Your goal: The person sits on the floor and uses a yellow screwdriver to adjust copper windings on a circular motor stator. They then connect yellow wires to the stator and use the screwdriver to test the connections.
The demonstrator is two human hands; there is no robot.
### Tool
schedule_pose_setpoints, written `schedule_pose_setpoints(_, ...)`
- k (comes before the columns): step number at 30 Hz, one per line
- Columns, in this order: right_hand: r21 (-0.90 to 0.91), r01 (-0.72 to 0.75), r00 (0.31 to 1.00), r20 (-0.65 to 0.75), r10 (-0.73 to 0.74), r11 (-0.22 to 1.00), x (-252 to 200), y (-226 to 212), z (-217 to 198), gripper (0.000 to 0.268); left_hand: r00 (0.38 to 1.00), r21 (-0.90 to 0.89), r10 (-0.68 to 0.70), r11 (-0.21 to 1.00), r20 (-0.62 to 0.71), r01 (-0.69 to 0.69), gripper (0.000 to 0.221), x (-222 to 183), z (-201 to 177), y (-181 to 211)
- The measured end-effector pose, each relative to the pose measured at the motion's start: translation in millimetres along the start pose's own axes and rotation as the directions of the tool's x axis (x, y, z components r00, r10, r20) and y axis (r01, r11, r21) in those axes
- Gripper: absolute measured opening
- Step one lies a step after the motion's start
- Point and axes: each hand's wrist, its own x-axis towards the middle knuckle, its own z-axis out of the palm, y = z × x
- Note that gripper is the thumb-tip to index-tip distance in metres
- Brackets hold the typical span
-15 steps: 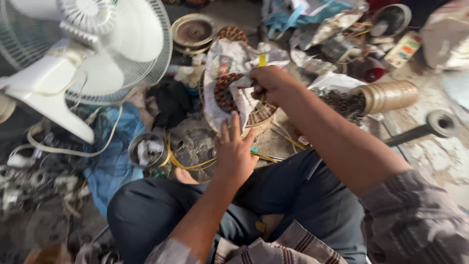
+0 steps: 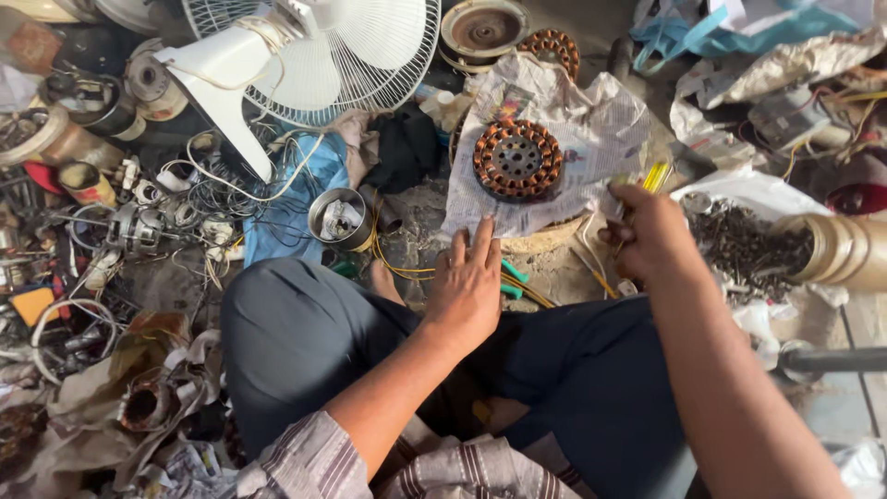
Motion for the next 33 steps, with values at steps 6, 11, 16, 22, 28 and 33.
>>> schedule_pose_setpoints(6,-0.032,0.053,0.992,0.112,-0.049,0.998,19.9,23.5,-17.4,0.01,0.998,0.075,-0.025,0.997,0.055,0.02,0.057,-4.1,0.4,16.9)
schedule_pose_setpoints(11,-0.304,0.096,0.993,-0.033,-0.112,0.948,28.7,20.4,-32.3,0.027,0.987,-0.151,0.154,0.978,0.043,-0.146,0.023,-25.1,7.8,33.0)
schedule_pose_setpoints(16,-0.547,0.197,0.961,-0.055,-0.27,0.813,47.8,33.3,-17.0,0.035,0.903,-0.18,0.36,0.929,0.233,-0.324,0.025,-48.4,39.6,20.2)
schedule_pose_setpoints(22,-0.638,0.205,0.969,0.024,-0.247,0.742,64.8,88.3,103.5,0.035,0.924,-0.327,0.353,0.899,0.146,-0.291,0.018,-106.7,34.4,-41.2)
schedule_pose_setpoints(28,-0.699,0.231,0.968,0.096,-0.232,0.677,66.7,134.7,210.3,0.036,0.957,-0.6,0.194,0.747,-0.215,-0.287,0.016,-128.7,-13.0,-100.5)
schedule_pose_setpoints(33,-0.765,0.217,0.961,0.058,-0.271,0.606,83.3,122.8,203.1,0.036,0.667,-0.68,-0.56,0.726,-0.492,0.107,0.019,-140.9,-53.1,-265.7)
